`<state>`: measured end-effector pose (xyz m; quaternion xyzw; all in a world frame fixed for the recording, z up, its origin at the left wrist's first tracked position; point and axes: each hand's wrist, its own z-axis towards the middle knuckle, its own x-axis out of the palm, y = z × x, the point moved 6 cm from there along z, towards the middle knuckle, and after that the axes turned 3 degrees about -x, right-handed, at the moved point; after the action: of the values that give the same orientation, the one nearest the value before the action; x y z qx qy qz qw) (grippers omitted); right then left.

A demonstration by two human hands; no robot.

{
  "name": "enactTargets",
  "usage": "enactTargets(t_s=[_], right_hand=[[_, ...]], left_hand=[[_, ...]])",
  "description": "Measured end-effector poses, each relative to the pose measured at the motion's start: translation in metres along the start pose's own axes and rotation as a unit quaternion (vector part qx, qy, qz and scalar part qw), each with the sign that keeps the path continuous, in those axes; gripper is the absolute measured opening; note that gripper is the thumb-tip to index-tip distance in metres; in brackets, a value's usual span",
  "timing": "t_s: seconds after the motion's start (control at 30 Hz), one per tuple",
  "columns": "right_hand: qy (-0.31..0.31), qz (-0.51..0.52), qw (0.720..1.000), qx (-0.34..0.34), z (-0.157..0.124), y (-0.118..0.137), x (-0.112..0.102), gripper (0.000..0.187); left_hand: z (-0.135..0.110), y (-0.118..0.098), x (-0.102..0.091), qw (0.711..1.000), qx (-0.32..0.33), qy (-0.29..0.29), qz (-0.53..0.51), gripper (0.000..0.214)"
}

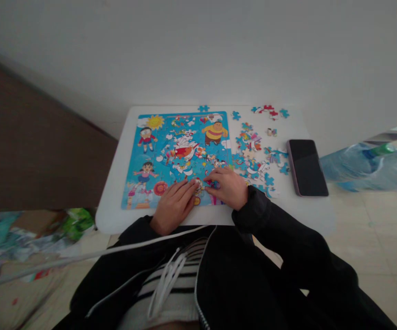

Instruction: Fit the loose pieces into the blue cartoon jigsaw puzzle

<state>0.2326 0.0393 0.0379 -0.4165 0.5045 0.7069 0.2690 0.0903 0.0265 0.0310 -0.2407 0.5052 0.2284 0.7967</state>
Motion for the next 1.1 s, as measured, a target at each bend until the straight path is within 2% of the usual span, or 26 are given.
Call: enactTargets(t_s=[0.17,0.5,0.67,0.8,0.93,1.1], right_hand=[[-0.003,0.016,1.0,0.007,0.001,-0.001,-0.001,0.02],[0.016,0.045,0.996,0.072,0.009,-0.006,0.001,0.017],[0.025,0.058,0.994,0.089,0.01,-0.006,0.002,0.017],[0.032,0.054,0.995,0.075,0.008,-0.005,0.003,0.015],[0.028,0.012,0.999,0.034,0.002,-0.001,0.005,0.019],[-0.045,-0.068,0.997,0.009,-0.018,0.009,-0.003,0.023]], left_hand=[[-0.002,0.001,0.001,1.0,-0.002,-0.004,-0.006,0.028],[-0.001,0.001,-0.001,1.0,-0.001,-0.01,-0.009,0.03],[0.0,0.0,0.002,1.0,-0.019,0.005,-0.023,0.031],[0.0,0.0,0.003,0.999,-0.036,0.019,-0.033,0.032],[-0.001,0.003,0.002,0.996,-0.045,0.029,-0.078,0.031],[-0.002,0.009,0.0,0.988,-0.096,0.02,-0.117,0.026]])
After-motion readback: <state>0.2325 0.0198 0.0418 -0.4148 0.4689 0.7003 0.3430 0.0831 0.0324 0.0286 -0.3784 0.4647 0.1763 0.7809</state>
